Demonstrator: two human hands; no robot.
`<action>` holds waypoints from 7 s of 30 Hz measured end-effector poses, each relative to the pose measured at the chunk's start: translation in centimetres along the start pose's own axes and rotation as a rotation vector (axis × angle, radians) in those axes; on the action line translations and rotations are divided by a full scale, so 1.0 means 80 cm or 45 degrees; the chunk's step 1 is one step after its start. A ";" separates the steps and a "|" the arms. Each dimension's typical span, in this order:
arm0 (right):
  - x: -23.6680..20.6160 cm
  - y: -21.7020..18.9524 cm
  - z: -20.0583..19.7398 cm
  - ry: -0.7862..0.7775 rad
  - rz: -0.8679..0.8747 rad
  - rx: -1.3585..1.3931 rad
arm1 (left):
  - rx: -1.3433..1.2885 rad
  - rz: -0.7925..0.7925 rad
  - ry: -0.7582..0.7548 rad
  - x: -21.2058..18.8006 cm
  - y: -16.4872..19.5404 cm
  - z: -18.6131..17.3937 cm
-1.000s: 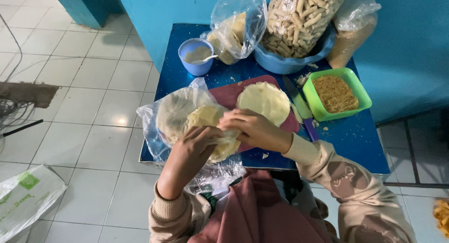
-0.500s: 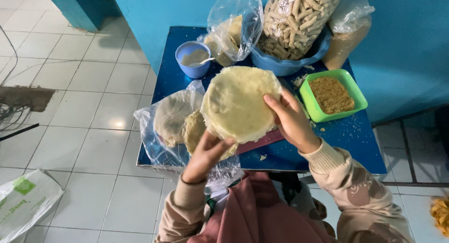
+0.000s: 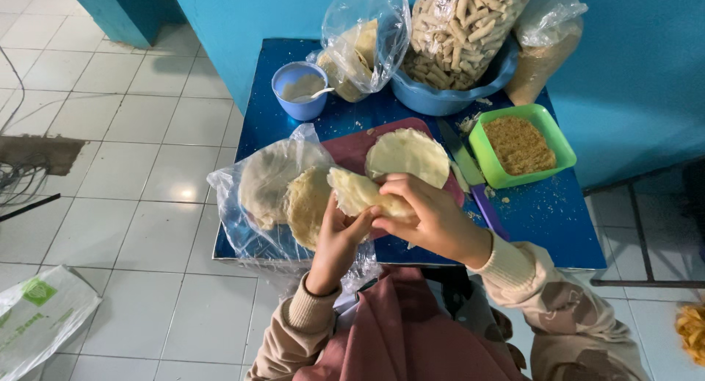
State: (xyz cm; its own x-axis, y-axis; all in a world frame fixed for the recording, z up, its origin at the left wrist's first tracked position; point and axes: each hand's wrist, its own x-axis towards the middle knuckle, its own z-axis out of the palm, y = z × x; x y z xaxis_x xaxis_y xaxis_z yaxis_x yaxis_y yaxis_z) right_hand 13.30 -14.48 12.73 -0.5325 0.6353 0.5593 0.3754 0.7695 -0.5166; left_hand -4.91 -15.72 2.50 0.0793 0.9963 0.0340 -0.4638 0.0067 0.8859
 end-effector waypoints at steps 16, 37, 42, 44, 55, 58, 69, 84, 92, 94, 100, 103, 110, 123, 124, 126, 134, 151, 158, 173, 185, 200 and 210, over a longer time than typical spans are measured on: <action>0.006 0.012 -0.021 -0.066 0.436 0.413 | 0.005 0.155 0.021 -0.014 0.001 0.010; -0.001 0.068 0.005 0.035 0.769 0.650 | 0.011 0.041 0.098 -0.014 -0.035 -0.009; 0.001 0.049 0.003 -0.342 0.479 1.066 | -0.015 0.126 0.012 -0.019 -0.035 -0.007; 0.005 0.037 0.001 -0.414 0.434 1.162 | -0.057 0.144 0.036 -0.018 -0.032 -0.004; -0.007 0.069 0.032 0.014 0.898 1.450 | 0.015 0.120 0.029 -0.017 -0.044 -0.021; -0.005 0.087 0.034 0.182 1.120 1.839 | -0.138 0.092 0.130 -0.016 -0.056 -0.038; -0.019 0.112 -0.022 0.484 1.150 1.845 | -0.572 0.140 0.327 -0.017 -0.038 -0.077; -0.019 0.128 -0.042 0.691 0.809 1.558 | -0.329 0.449 0.383 -0.013 -0.007 -0.099; -0.025 0.145 0.073 -0.032 0.048 -0.849 | -0.504 0.400 0.374 -0.009 -0.021 -0.106; -0.036 0.150 0.081 -0.095 0.137 -0.762 | -0.243 0.527 0.382 -0.011 -0.026 -0.108; -0.043 0.152 0.091 -0.095 0.140 -0.947 | -0.163 0.509 0.384 -0.013 -0.032 -0.109; -0.043 0.147 0.093 -0.068 0.118 -1.011 | -0.127 0.587 0.321 -0.010 -0.037 -0.111; -0.040 0.136 0.092 -0.068 0.160 -1.052 | 0.333 0.788 0.347 -0.012 -0.050 -0.117; -0.026 0.179 0.039 -0.180 0.295 -0.373 | -0.051 0.563 0.342 0.009 -0.092 -0.155; -0.023 0.180 0.035 -0.189 0.224 -0.408 | 0.338 0.720 0.324 0.003 -0.090 -0.148; -0.017 0.175 0.038 -0.221 0.134 -0.589 | 0.838 0.892 0.260 0.000 -0.081 -0.130; 0.003 0.121 0.033 -0.081 0.093 -0.671 | 0.068 0.166 0.088 0.006 -0.036 -0.066; 0.029 0.015 -0.008 -0.111 -0.013 -0.008 | -0.062 0.145 0.068 0.000 -0.006 -0.014; 0.032 0.011 -0.002 -0.083 0.265 0.162 | -0.061 0.170 0.042 -0.003 -0.003 -0.008; 0.020 0.053 0.017 0.077 0.677 0.535 | -0.066 0.205 0.128 -0.009 -0.042 -0.022; 0.033 0.019 0.013 -0.444 0.312 0.676 | -0.036 0.248 0.064 -0.012 -0.040 -0.013; 0.015 0.044 0.023 -0.336 0.406 0.805 | -0.046 0.174 0.079 -0.014 -0.032 -0.010; 0.012 0.085 0.016 0.095 1.147 1.875 | -0.600 0.033 0.085 -0.016 -0.046 -0.068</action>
State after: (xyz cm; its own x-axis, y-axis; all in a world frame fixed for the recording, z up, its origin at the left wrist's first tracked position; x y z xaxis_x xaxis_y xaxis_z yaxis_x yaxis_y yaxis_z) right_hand 14.40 -8.69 8.94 -0.5120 0.8326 -0.2114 -0.4645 -0.4753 -0.7472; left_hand -8.13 -16.54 -3.31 0.0128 0.9999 0.0103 -0.8160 0.0045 0.5780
